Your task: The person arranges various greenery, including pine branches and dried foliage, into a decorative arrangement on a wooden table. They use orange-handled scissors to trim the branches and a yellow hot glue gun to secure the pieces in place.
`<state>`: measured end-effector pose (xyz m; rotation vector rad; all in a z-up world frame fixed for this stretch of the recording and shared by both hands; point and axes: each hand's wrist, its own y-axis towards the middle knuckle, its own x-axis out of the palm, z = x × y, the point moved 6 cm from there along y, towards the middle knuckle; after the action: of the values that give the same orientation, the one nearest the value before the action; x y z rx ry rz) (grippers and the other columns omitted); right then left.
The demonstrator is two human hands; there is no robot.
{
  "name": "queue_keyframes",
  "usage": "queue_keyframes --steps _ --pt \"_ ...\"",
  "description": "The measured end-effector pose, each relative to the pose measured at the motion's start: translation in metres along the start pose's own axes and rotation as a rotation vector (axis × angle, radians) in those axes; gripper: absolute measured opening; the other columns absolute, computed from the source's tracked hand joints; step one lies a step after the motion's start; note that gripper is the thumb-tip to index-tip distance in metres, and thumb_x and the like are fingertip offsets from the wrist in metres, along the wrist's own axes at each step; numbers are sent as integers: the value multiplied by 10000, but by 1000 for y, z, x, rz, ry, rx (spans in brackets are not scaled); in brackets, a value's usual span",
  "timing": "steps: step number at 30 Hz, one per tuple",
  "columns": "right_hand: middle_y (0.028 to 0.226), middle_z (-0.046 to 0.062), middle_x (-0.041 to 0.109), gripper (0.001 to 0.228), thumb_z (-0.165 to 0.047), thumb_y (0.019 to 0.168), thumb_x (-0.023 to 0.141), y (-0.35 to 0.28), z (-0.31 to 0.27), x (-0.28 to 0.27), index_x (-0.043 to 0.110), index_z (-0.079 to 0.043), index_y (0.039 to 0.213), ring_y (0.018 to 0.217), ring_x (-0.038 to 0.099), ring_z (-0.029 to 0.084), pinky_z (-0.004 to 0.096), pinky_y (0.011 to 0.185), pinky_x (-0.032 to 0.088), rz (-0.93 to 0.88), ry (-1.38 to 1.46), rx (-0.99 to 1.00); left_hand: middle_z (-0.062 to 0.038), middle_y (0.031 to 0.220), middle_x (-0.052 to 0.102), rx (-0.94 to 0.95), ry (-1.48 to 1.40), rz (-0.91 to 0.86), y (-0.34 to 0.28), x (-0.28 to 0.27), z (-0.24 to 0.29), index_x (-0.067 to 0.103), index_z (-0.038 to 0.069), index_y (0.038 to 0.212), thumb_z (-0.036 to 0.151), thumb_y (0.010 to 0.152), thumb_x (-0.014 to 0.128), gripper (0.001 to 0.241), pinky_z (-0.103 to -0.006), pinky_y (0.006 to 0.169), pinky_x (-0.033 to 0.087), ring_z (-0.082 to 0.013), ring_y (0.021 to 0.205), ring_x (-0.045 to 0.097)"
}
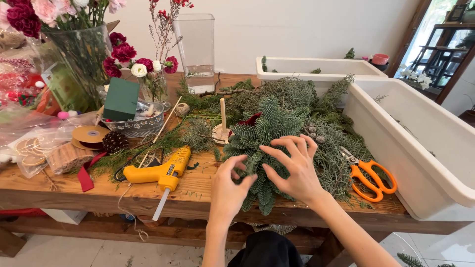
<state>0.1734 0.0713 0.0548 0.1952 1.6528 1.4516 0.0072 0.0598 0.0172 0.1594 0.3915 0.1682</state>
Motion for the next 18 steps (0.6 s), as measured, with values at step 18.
queue_keyframes --steps 18 --pt "1162 35 625 230 -278 928 657 -5 4 0 689 -219 1148 1121 530 261 492 1031 257 -22 35 0 -81 1063 754 51 -384 -8 20 -5 2 662 90 1262 306 803 712 510 -274 881 561 -168 960 702"
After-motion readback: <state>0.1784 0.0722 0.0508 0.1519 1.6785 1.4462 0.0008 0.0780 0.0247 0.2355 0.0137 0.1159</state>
